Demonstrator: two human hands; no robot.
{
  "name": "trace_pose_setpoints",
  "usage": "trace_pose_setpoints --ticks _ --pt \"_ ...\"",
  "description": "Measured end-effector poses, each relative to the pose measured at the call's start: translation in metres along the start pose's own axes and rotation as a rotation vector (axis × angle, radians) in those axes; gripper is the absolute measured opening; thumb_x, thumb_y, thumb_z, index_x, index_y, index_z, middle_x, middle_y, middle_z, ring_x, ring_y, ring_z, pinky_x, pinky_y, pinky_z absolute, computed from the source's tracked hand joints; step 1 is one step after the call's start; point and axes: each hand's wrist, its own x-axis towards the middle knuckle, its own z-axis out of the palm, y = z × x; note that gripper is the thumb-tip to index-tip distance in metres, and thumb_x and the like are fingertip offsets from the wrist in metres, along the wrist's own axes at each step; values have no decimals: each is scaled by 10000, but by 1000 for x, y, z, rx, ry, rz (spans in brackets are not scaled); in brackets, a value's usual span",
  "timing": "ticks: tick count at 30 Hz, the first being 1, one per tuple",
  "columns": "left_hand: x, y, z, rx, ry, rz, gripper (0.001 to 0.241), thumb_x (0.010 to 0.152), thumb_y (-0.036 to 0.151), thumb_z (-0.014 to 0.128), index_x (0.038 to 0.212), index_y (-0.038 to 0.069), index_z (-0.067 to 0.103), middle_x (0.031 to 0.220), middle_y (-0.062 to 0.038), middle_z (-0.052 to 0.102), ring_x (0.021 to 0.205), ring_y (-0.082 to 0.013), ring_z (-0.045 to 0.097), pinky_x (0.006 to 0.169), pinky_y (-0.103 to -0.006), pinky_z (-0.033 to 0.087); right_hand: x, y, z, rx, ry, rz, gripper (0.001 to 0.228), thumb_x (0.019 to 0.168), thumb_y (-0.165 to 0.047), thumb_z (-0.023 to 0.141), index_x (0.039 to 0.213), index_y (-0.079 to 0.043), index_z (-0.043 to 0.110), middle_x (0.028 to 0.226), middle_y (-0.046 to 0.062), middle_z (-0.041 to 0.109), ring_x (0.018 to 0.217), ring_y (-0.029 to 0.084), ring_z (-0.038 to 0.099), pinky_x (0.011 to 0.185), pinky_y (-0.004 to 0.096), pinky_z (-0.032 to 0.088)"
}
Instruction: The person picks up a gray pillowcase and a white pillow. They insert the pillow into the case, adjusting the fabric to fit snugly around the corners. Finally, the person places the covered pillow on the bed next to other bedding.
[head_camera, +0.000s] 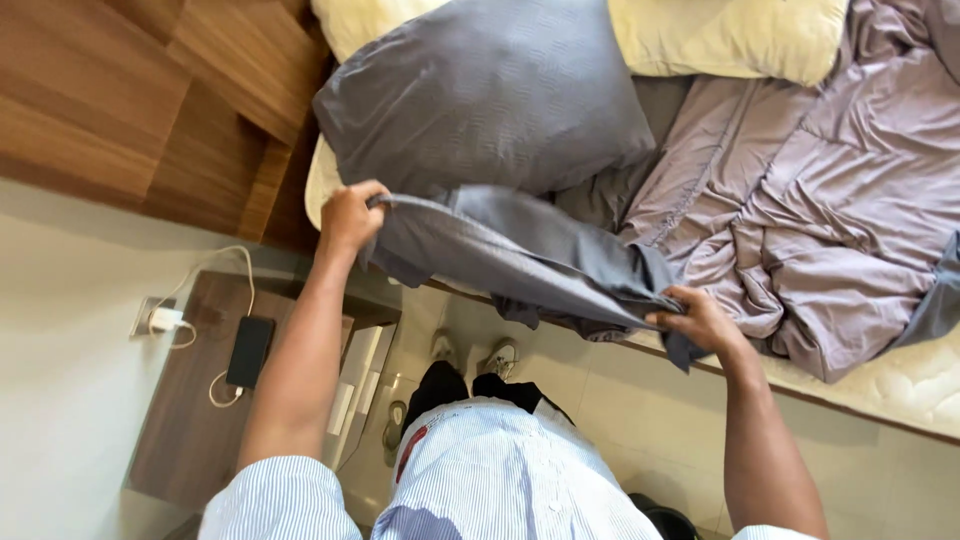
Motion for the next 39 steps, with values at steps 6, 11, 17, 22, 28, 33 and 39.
trace_pose_setpoints --ticks 6,11,17,22,28,33,39 --pt "95 88 -26 -519 599 373 148 893 -105 658 976 -6 731 890 -96 691 849 -223 644 782 -373 525 36 -10 -110 -253 760 -424 370 918 63 489 1170 -54 733 1030 184 714 939 302 673 910 409 523" --pt "112 169 -87 -746 911 578 128 985 -61 659 1089 12 679 995 -32 661 890 -161 614 808 -337 513 2 -36 -189 298 1298 -478 363 941 26 471 1189 36 737 1113 118 779 995 231 712 965 390 594" --pt "72 138 -49 -429 543 454 108 1030 119 726 976 28 704 875 -71 667 799 -170 628 760 -318 480 32 81 -131 -149 1141 -421 381 909 70 449 1231 92 652 1115 281 647 994 408 625 939 487 513" --pt "38 -33 81 28 154 470 337 804 106 724 1140 78 717 1210 -169 709 1115 -375 641 921 -486 512 9 79 -11 -236 475 -14 571 747 54 428 1139 -146 790 1081 201 756 973 370 709 882 439 540" --pt "32 -67 86 190 125 253 114 832 54 676 900 136 718 942 -55 723 935 -278 690 854 -445 489 5 70 54 35 426 242 554 794 35 447 1189 -165 780 975 191 775 879 275 737 854 368 556" --pt "74 8 73 -77 322 298 157 845 -31 678 939 87 721 944 -110 722 907 -321 684 784 -428 518 15 81 50 542 440 96 523 827 126 394 1158 -32 768 959 78 746 817 145 642 744 284 507" --pt "138 98 117 -822 535 76 102 871 -48 670 956 2 696 867 -31 699 799 -107 664 716 -280 542 24 103 37 955 719 96 439 915 122 414 1182 -41 721 1022 28 703 842 113 632 740 272 520"
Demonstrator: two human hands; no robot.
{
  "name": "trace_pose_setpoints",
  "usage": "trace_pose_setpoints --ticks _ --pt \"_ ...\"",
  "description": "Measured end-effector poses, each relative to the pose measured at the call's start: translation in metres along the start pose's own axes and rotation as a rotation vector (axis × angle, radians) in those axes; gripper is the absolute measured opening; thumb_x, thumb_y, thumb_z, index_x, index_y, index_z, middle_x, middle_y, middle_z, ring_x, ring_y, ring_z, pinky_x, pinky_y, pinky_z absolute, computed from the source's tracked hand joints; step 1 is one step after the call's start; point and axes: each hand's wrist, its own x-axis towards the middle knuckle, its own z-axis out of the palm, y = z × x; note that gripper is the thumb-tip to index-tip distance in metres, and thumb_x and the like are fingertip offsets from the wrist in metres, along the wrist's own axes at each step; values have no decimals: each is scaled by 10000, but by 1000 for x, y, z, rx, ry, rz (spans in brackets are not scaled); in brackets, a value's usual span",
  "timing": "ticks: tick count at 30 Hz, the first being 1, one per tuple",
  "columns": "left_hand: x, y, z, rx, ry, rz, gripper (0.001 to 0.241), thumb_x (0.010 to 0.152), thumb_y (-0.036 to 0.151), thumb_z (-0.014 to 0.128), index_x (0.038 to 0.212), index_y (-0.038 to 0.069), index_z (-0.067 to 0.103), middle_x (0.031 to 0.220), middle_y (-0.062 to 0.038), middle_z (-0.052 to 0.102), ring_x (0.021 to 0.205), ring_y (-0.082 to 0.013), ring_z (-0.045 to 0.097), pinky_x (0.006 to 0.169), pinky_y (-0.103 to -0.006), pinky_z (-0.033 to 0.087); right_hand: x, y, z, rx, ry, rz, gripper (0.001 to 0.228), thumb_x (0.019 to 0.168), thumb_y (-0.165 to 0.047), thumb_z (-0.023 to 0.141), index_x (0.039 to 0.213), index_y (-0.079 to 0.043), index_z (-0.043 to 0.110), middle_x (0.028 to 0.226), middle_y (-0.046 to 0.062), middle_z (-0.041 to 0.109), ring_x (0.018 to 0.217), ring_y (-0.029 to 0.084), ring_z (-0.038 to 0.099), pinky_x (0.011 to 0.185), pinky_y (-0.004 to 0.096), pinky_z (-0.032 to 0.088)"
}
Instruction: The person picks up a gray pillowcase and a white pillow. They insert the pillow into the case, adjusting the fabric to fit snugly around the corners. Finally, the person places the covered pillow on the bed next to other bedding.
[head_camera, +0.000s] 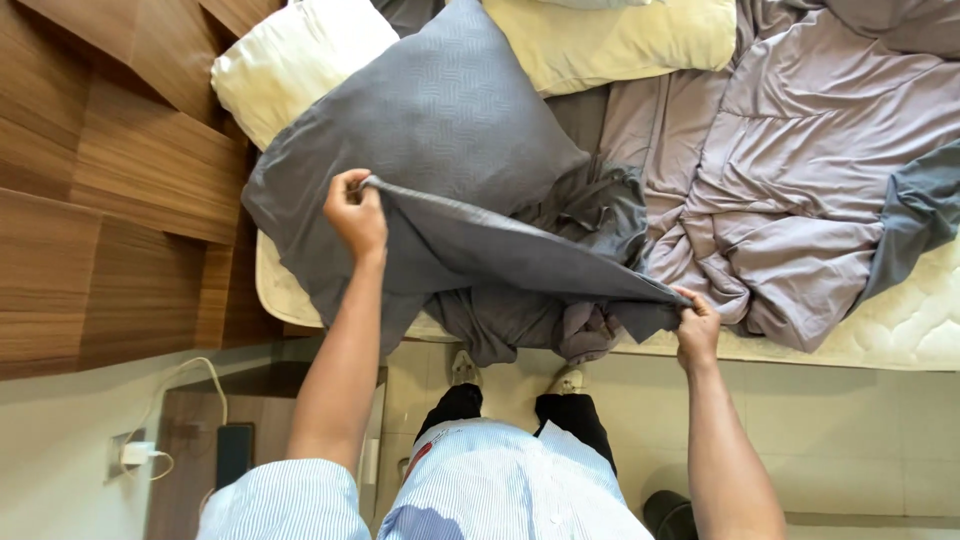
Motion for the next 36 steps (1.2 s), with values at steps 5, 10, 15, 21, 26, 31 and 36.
trace_pose_setpoints --ticks 5,10,15,21,26,31,36 --pt "-20 -17 97 -187 -53 -402 63 902 -16 660 920 39 682 837 2 666 743 -89 608 615 -250 485 78 7 -38 319 76 30 333 1002 21 447 1228 -47 682 1177 77 706 1042 202 674 908 354 572" --pt "24 88 200 -428 133 -218 175 949 -16 612 822 75 534 717 40 497 552 -63 407 451 -277 324 150 -133 -137 23 150 -505 355 1082 -82 431 1391 -30 598 1255 68 632 1006 164 539 933 301 493" --pt "-9 215 197 -389 23 369 125 1107 28 615 993 2 569 890 -17 505 770 -115 481 684 -286 455 141 -302 -139 206 -62 -870 231 1204 -119 554 1392 14 532 1271 92 564 1094 162 534 993 282 455" --pt "-106 104 141 440 -296 603 176 948 -1 613 1117 -28 651 1195 -257 657 1166 -450 627 1006 -505 507 208 -41 -216 -901 47 -811 338 1158 -177 452 1070 90 641 1035 267 624 956 400 572 907 514 458" --pt "-177 46 88 579 -346 294 352 840 10 691 1191 30 666 1208 -195 650 1149 -404 623 965 -470 517 49 -11 -98 -706 -274 -315 255 859 -40 520 1003 -50 730 914 167 730 820 345 670 777 431 538" --pt "-253 110 121 366 -824 507 609 709 280 860 1240 69 649 1274 -202 636 1237 -414 562 1022 -512 423 -20 -73 22 -712 -524 -217 247 866 -22 661 1109 -29 706 896 160 684 746 313 650 731 397 544" --pt "-285 98 146 111 -1094 8 551 828 93 734 1373 87 656 1107 -162 749 1031 -315 748 888 -401 585 -9 -95 59 -488 -727 -500 309 850 55 610 1130 -43 694 987 112 745 892 228 717 835 362 571"
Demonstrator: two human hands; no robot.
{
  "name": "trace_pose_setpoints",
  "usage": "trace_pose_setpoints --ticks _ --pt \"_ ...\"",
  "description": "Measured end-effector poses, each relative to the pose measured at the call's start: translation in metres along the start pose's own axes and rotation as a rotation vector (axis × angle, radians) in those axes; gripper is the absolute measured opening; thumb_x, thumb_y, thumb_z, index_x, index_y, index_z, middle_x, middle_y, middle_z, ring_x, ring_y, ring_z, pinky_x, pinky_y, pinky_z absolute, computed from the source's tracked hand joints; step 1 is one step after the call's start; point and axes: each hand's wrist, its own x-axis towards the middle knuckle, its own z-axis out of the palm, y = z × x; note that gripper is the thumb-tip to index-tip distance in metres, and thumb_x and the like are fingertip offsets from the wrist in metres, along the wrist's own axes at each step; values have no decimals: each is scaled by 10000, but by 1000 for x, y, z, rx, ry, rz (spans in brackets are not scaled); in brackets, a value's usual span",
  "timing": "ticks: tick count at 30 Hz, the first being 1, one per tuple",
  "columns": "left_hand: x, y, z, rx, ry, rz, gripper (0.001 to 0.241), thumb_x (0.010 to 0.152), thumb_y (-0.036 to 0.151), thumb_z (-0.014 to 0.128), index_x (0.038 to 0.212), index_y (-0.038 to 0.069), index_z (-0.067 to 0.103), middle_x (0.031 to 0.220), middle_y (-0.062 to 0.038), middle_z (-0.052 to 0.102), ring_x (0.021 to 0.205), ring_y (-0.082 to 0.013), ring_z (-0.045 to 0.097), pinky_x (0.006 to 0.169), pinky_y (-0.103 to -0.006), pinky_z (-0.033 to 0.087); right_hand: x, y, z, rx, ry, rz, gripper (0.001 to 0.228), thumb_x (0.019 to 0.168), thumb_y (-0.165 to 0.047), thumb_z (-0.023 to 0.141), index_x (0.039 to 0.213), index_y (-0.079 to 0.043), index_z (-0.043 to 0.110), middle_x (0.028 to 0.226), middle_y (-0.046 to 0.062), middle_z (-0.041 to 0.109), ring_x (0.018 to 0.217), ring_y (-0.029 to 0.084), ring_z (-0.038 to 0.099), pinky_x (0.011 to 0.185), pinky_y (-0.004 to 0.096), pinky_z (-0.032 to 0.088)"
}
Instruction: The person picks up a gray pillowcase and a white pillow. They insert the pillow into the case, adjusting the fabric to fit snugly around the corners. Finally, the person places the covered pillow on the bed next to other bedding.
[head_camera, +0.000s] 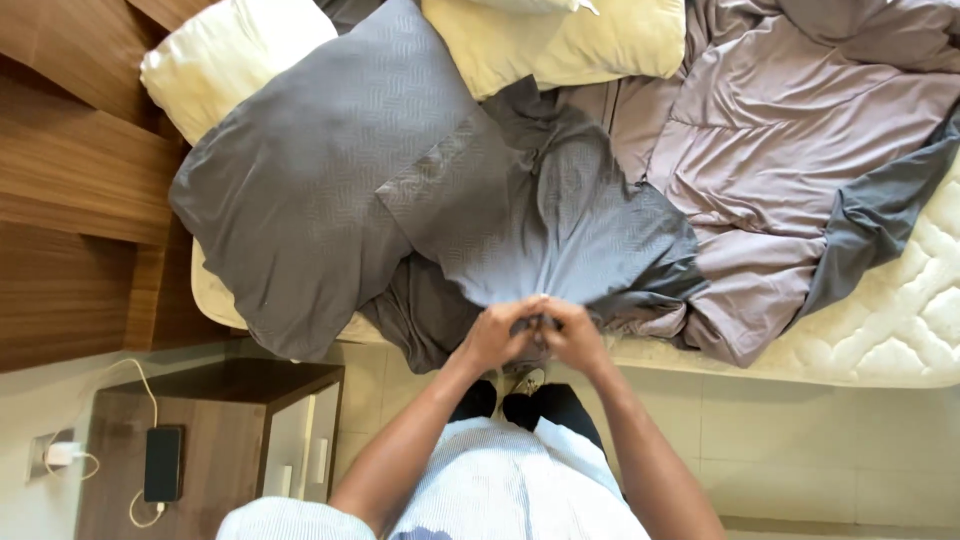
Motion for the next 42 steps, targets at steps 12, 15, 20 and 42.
trace_pose_setpoints --ticks 12,15,20,42 --pt "-3 29 -57 -549 149 -39 138 994 41 703 1128 6 696 922 -45 717 807 -76 625 725 -252 514 7 19 20 129 73 144 378 901 -104 689 1274 -47 672 1300 106 660 1206 182 624 1043 335 488" --pt "6 4 -67 -287 117 -236 133 995 137 666 1070 50 733 824 -57 753 642 -111 653 589 -284 573 19 -4 22 205 99 340 414 835 -37 658 1249 -44 660 1058 68 751 965 170 690 879 298 567" --pt "10 25 -128 -89 94 56 365 847 191 813 1137 2 699 938 -108 757 813 -159 704 738 -344 565 14 21 12 351 288 202 392 842 95 467 1151 40 701 1019 58 729 963 156 661 903 268 526" --pt "64 43 -233 -70 963 238 161 1020 164 735 965 21 689 796 87 513 731 -55 419 645 -259 306 50 57 -73 -561 520 185 311 796 16 556 1039 -94 716 1006 194 716 961 433 666 797 513 527"
